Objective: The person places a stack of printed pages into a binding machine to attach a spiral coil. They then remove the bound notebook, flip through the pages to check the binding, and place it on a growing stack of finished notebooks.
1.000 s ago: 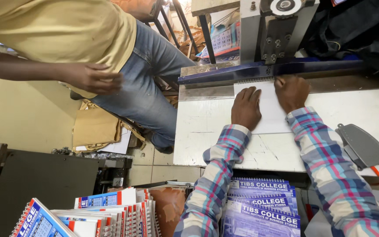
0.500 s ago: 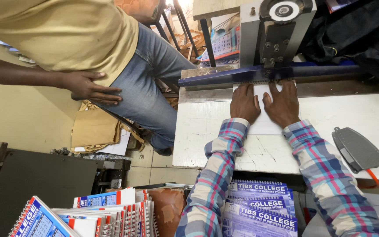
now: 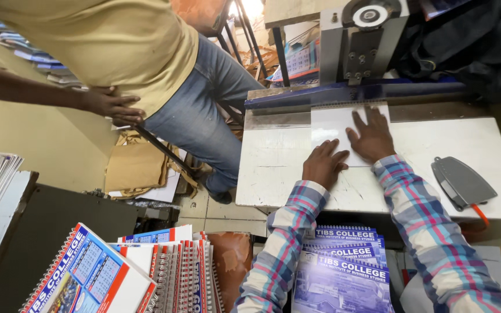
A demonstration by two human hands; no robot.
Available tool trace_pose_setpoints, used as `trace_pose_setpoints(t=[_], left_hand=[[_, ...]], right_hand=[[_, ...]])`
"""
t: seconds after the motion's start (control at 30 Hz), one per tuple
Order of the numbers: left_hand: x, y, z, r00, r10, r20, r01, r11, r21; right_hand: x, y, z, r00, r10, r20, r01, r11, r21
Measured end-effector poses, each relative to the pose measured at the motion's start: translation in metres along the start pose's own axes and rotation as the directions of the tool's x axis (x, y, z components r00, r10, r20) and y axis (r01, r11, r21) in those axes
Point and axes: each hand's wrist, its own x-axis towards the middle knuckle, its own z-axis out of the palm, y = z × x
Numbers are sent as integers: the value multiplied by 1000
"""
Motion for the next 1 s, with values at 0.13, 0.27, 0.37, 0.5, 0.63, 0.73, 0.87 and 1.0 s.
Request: trace_pose_setpoints(t=[0.13, 0.27, 0.37, 0.5, 0.63, 0.73, 0.87, 1.0], left_hand=[[-3, 4, -10, 1000, 18, 9, -18, 1000, -26], [-14, 5, -9, 976, 112, -187, -133, 986, -102], [-9, 4, -12, 981, 106, -163, -122, 988, -93], [-7, 3, -9, 992, 41, -121, -56, 991, -120], [-8, 2, -7, 988, 64, -144, -81, 990, -113], [-7, 2, -10, 988, 64, -140, -78, 992, -99], [-3, -1, -4, 988, 83, -130, -95, 992, -87], [-12, -2, 4, 917, 270, -295, -246, 962, 118]], right_hand=[[-65, 47, -22, 974, -124, 187, 57, 943, 329], [-144, 131, -40, 999, -18, 27, 22, 980, -197], [-162, 155, -38, 994, 103, -32, -108, 945, -310], [-167, 162, -25, 986, 39, -163, -93, 938, -334], [-183, 158, -13, 949, -38, -313, -74, 937, -341], [-186, 153, -11, 919, -79, -386, -75, 926, -370], [-182, 160, -11, 923, -61, -381, -93, 923, -373], [-175, 168, -21, 987, 58, -147, -70, 994, -84]])
